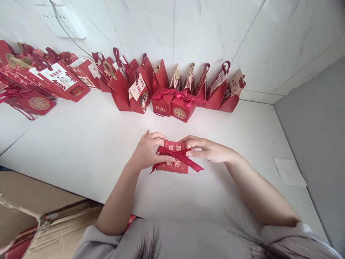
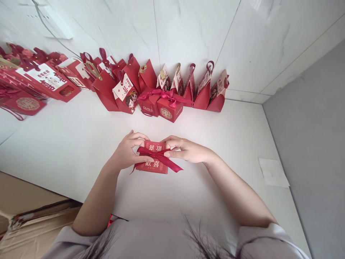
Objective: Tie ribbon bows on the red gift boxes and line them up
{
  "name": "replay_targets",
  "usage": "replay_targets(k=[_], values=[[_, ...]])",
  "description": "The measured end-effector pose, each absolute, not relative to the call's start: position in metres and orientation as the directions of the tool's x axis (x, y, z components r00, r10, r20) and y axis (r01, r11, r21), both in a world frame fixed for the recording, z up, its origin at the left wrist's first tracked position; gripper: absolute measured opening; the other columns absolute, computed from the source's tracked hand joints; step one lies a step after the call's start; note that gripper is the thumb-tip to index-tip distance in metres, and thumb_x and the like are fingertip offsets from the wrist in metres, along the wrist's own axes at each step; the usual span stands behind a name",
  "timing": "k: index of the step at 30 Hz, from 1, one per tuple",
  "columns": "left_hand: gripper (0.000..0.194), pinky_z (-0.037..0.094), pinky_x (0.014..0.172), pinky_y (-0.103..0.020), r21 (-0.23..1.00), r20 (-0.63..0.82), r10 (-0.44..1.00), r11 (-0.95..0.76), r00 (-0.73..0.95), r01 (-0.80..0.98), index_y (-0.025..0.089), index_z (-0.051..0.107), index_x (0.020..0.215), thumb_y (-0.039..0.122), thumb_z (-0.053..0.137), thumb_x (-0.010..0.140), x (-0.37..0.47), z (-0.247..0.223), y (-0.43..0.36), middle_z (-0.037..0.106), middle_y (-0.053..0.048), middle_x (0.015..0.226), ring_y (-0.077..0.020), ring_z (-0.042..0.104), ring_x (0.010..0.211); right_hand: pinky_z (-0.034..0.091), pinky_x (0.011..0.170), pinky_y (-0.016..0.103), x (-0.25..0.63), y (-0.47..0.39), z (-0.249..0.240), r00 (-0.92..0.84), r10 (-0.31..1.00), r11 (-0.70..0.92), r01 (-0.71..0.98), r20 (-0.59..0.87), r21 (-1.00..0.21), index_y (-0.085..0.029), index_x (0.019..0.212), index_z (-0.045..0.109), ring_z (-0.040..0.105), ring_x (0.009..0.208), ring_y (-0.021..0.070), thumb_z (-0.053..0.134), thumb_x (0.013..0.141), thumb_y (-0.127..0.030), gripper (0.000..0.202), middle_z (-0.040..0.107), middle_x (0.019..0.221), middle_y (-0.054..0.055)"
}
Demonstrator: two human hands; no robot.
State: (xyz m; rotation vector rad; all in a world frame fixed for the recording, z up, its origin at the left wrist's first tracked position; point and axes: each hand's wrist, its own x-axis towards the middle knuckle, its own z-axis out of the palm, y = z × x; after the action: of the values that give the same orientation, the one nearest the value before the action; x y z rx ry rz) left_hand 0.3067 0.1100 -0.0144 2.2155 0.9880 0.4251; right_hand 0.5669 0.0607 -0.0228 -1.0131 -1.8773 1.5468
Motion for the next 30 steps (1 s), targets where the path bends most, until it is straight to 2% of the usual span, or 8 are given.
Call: replay_targets(k=[3, 5, 7, 9, 12, 22, 26, 30], values=[[0.034, 0.042, 0.103, -0.043, 0.837, -0.004, 0.739, -0.366, 0.674, 0.407, 0.019, 0.065, 0.077, 0.053, 0.064, 0.082, 0.309, -0.012, 0.108, 0.062, -0.006, 0.109, -0.0229, 0.060, 0.101, 0.044, 0.096, 0.038, 0.564, 0.062, -0.023, -0.560, 0.824, 0.034, 0.198, -0.084, -0.980, -0.021, 0.094, 0.070, 0.058, 0.106, 0.0220, 0.053, 0.094, -0.052, 0.035, 0.059, 0.124, 0.007], [0.035, 0.048, 0.090, -0.036, 0.911, -0.014, 0.760, -0.259, 0.650, 0.322, 0.018, 0.058, 0.077, 0.048, 0.048, 0.093, 0.313, -0.011, 0.105, 0.063, -0.007, 0.107, -0.0209, 0.061, 0.098, 0.045, 0.097, 0.037, 0.561, 0.062, -0.023, -0.528, 0.845, 0.015, 0.184, -0.086, -0.983, -0.023, 0.109, 0.070, 0.059, 0.107, 0.0220, 0.049, 0.096, -0.054, 0.040, 0.059, 0.123, 0.007], [0.029, 0.050, 0.085, -0.034, 0.939, -0.033, 0.787, -0.186, 0.617, 0.288, 0.019, 0.054, 0.085, 0.045, 0.045, 0.095, 0.317, -0.012, 0.101, 0.064, -0.006, 0.104, -0.0196, 0.062, 0.095, 0.044, 0.099, 0.037, 0.558, 0.062, -0.022, -0.492, 0.867, 0.017, 0.190, -0.080, -0.982, -0.025, 0.116, 0.070, 0.059, 0.109, 0.0224, 0.047, 0.096, -0.055, 0.043, 0.060, 0.122, 0.007], [0.024, 0.051, 0.081, -0.033, 0.948, -0.074, 0.801, -0.129, 0.594, 0.292, 0.022, 0.051, 0.101, 0.045, 0.052, 0.092, 0.321, -0.014, 0.097, 0.064, -0.005, 0.108, -0.0196, 0.063, 0.095, 0.042, 0.101, 0.038, 0.556, 0.062, -0.020, -0.469, 0.881, 0.031, 0.197, -0.067, -0.980, -0.026, 0.116, 0.070, 0.058, 0.113, 0.0233, 0.046, 0.096, -0.056, 0.044, 0.061, 0.123, 0.006], [0.040, 0.054, 0.082, -0.035, 0.940, -0.120, 0.808, -0.095, 0.577, 0.329, 0.026, 0.047, 0.115, 0.047, 0.064, 0.084, 0.326, -0.016, 0.093, 0.062, -0.006, 0.117, -0.0216, 0.065, 0.100, 0.041, 0.103, 0.039, 0.552, 0.064, -0.015, -0.456, 0.889, 0.056, 0.200, -0.042, -0.978, -0.028, 0.115, 0.071, 0.056, 0.117, 0.0241, 0.045, 0.096, -0.057, 0.044, 0.061, 0.124, 0.006], [0.064, 0.055, 0.090, -0.039, 0.954, -0.115, 0.797, -0.078, 0.593, 0.290, 0.027, 0.041, 0.129, 0.038, 0.073, 0.076, 0.321, -0.024, 0.090, 0.059, -0.008, 0.122, -0.0219, 0.065, 0.102, 0.043, 0.094, 0.035, 0.543, 0.080, -0.024, -0.409, 0.912, 0.075, 0.203, -0.015, -0.976, -0.019, 0.077, 0.074, 0.061, 0.101, 0.0215, 0.050, 0.091, -0.063, 0.052, 0.064, 0.112, 0.007], [0.051, 0.054, 0.089, -0.040, 0.982, -0.160, 0.800, 0.072, 0.579, 0.172, 0.027, 0.044, 0.128, 0.031, 0.061, 0.080, 0.316, -0.030, 0.091, 0.061, -0.007, 0.124, -0.0236, 0.065, 0.107, 0.042, 0.094, 0.037, 0.544, 0.081, -0.031, -0.395, 0.917, -0.004, 0.116, -0.049, -0.993, -0.016, 0.069, 0.068, 0.062, 0.096, 0.0214, 0.054, 0.088, -0.063, 0.052, 0.068, 0.108, 0.008], [0.046, 0.043, 0.102, -0.047, 0.994, -0.108, 0.845, 0.107, 0.523, 0.032, 0.022, 0.050, 0.120, 0.019, 0.044, 0.074, 0.310, -0.033, 0.101, 0.071, -0.006, 0.111, -0.0238, 0.064, 0.106, 0.041, 0.098, 0.037, 0.546, 0.075, -0.032, -0.399, 0.916, -0.026, 0.001, -0.024, -1.000, -0.016, 0.073, 0.068, 0.062, 0.103, 0.0212, 0.053, 0.092, -0.056, 0.046, 0.070, 0.108, 0.008]])
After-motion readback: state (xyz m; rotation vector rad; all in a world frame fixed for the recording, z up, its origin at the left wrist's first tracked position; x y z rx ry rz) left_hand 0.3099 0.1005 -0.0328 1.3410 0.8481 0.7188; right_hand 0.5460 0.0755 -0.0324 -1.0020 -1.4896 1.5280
